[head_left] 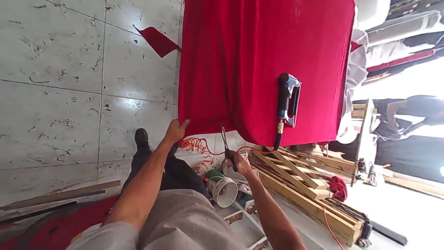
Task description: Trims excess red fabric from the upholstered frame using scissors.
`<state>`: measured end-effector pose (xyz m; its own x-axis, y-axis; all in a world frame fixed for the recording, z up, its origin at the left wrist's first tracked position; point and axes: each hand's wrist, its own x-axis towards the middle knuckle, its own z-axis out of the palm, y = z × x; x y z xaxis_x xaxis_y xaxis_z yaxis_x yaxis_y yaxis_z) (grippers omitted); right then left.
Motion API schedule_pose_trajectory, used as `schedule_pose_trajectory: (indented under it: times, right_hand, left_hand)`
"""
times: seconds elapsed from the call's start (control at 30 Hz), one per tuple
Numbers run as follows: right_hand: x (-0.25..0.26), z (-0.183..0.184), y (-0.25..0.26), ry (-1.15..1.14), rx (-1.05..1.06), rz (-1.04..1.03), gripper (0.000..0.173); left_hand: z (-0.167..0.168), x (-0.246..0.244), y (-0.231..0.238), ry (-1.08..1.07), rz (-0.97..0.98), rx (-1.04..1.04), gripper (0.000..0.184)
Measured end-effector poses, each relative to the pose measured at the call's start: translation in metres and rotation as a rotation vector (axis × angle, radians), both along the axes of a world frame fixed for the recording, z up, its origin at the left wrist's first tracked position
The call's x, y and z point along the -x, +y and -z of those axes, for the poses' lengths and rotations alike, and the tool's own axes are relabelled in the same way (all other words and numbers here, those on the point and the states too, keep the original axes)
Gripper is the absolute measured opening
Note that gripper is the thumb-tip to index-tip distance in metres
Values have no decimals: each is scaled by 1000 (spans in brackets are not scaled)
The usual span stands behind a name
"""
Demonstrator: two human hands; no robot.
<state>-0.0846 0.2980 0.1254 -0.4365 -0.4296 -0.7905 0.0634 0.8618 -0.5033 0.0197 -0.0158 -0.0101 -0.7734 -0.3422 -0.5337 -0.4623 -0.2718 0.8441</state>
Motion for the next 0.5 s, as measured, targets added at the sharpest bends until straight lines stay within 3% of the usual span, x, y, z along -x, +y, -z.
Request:
schedule_pose_trajectory:
  times: [0.13,0.5]
  right_hand:
    - [20,7,-37,46,-8,-19,58]
    - [21,9,-73,230,-36,96,43]
  left_hand:
    - [-1,0,5,8,-29,-13,38]
    - [-10,-12,-5,-41,18,37,40]
